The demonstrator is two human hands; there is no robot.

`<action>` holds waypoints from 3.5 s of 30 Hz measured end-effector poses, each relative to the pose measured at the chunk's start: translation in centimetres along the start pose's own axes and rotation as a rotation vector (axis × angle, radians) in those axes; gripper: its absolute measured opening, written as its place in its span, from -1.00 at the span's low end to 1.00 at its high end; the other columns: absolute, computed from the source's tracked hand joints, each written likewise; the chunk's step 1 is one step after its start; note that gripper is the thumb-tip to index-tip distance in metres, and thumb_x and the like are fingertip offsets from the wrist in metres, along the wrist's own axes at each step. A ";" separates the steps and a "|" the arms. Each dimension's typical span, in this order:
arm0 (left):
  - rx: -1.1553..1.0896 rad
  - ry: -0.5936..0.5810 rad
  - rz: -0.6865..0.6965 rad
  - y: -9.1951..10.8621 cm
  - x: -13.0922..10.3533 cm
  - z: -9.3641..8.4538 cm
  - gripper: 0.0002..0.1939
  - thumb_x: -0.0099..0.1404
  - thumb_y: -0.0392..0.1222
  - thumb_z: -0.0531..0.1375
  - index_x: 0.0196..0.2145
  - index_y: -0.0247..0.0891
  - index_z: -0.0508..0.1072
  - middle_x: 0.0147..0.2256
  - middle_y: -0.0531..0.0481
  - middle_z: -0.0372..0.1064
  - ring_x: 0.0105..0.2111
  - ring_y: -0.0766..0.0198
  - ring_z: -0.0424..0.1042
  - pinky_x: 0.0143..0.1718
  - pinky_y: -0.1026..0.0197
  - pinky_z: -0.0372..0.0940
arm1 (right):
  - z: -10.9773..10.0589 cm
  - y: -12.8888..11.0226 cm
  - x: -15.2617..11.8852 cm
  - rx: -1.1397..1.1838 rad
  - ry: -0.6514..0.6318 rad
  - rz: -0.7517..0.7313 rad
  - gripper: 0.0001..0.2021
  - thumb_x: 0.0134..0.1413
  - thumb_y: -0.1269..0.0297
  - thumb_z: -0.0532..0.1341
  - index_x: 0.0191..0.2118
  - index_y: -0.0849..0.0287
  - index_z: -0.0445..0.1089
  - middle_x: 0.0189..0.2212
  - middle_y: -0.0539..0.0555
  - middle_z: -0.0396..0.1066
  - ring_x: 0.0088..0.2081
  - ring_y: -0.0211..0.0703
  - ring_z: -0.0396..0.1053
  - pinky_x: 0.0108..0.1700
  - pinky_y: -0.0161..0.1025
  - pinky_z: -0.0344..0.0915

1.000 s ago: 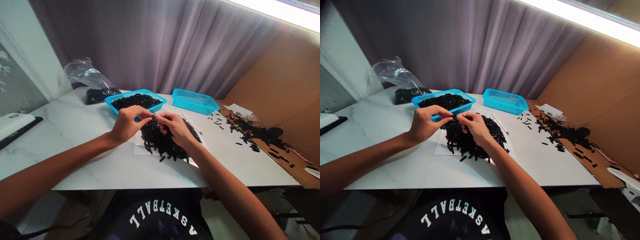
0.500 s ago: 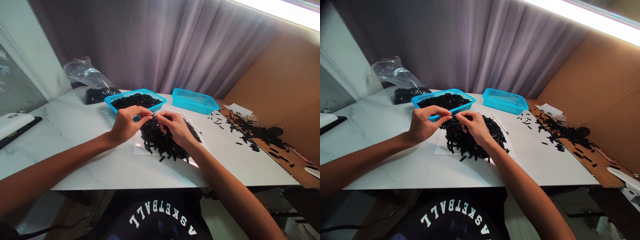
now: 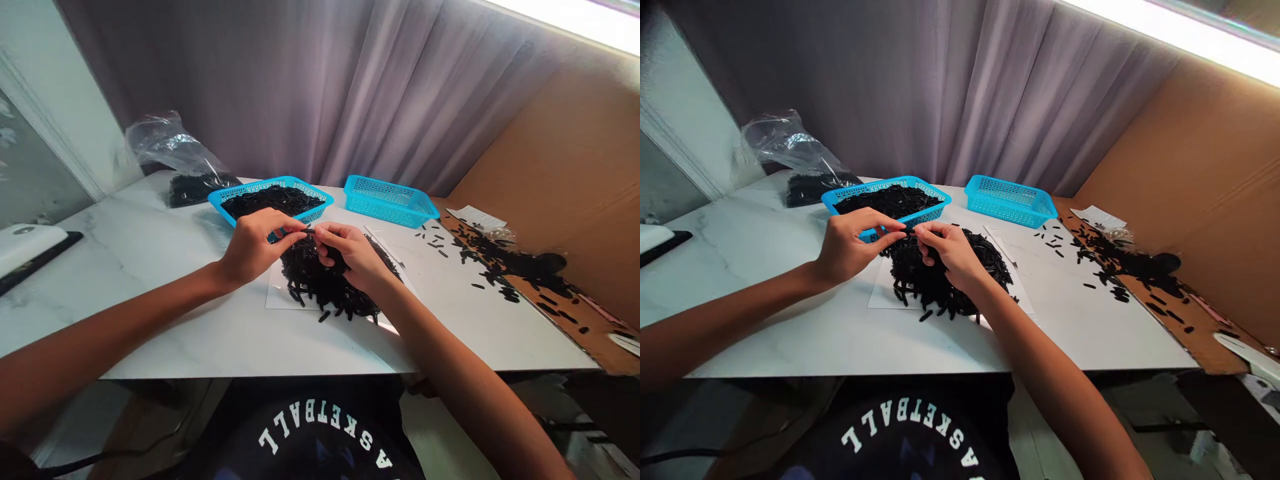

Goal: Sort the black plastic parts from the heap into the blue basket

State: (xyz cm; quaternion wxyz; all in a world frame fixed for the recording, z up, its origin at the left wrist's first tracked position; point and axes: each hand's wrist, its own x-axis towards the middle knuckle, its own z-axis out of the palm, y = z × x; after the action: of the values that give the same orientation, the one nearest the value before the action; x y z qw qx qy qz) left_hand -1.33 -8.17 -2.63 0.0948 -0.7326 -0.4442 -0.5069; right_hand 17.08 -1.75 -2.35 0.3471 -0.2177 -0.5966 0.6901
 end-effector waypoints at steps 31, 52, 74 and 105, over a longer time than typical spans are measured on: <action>0.212 -0.050 0.286 -0.8 -0.3 -0.1 -0.91 0.36 -0.24 0.24 -0.19 -0.21 0.55 -0.33 0.03 0.55 -0.33 0.28 0.47 -0.29 0.23 0.34 | -0.1 0.3 -0.1 -0.217 0.040 -0.155 -0.70 0.02 0.05 0.38 -0.35 0.22 0.47 -0.59 -0.08 0.21 -0.56 -0.35 0.12 -0.56 -0.35 0.10; 0.327 -0.125 0.438 -1.6 -0.1 -0.8 -0.93 0.35 -0.27 0.21 -0.22 -0.17 0.49 -0.27 0.02 0.53 -0.28 0.27 0.48 -0.24 0.22 0.37 | -0.1 0.4 -0.1 -0.235 0.006 -0.131 -0.63 -0.03 -0.05 0.39 -0.37 0.20 0.45 -0.60 -0.09 0.19 -0.55 -0.33 0.10 -0.56 -0.34 0.11; 0.218 -0.149 0.308 -1.4 -0.2 -0.4 -0.89 0.35 -0.15 0.25 -0.30 -0.21 0.46 -0.32 0.01 0.51 -0.27 0.25 0.49 -0.26 0.22 0.35 | -0.2 0.2 -0.2 -0.318 0.023 -0.139 -0.66 0.01 -0.01 0.38 -0.36 0.20 0.45 -0.57 -0.08 0.24 -0.59 -0.36 0.13 -0.54 -0.32 0.07; 0.024 -0.284 0.063 -1.1 -1.7 1.6 -0.66 0.27 -0.34 0.30 0.00 -0.26 0.40 -0.12 -0.06 0.45 -0.19 0.22 0.48 -0.15 0.16 0.44 | 0.0 0.4 0.4 0.341 0.083 0.279 -0.60 0.25 -0.04 0.11 -0.06 0.14 0.50 -0.26 0.09 0.55 -0.24 -0.10 0.46 -0.18 -0.20 0.35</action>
State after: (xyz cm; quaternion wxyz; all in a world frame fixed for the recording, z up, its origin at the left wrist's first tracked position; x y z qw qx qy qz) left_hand -1.25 -7.51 -5.18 0.0556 -0.8094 -0.4358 -0.3897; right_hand 16.71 -1.49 -2.69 0.3046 -0.2645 -0.4204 0.8127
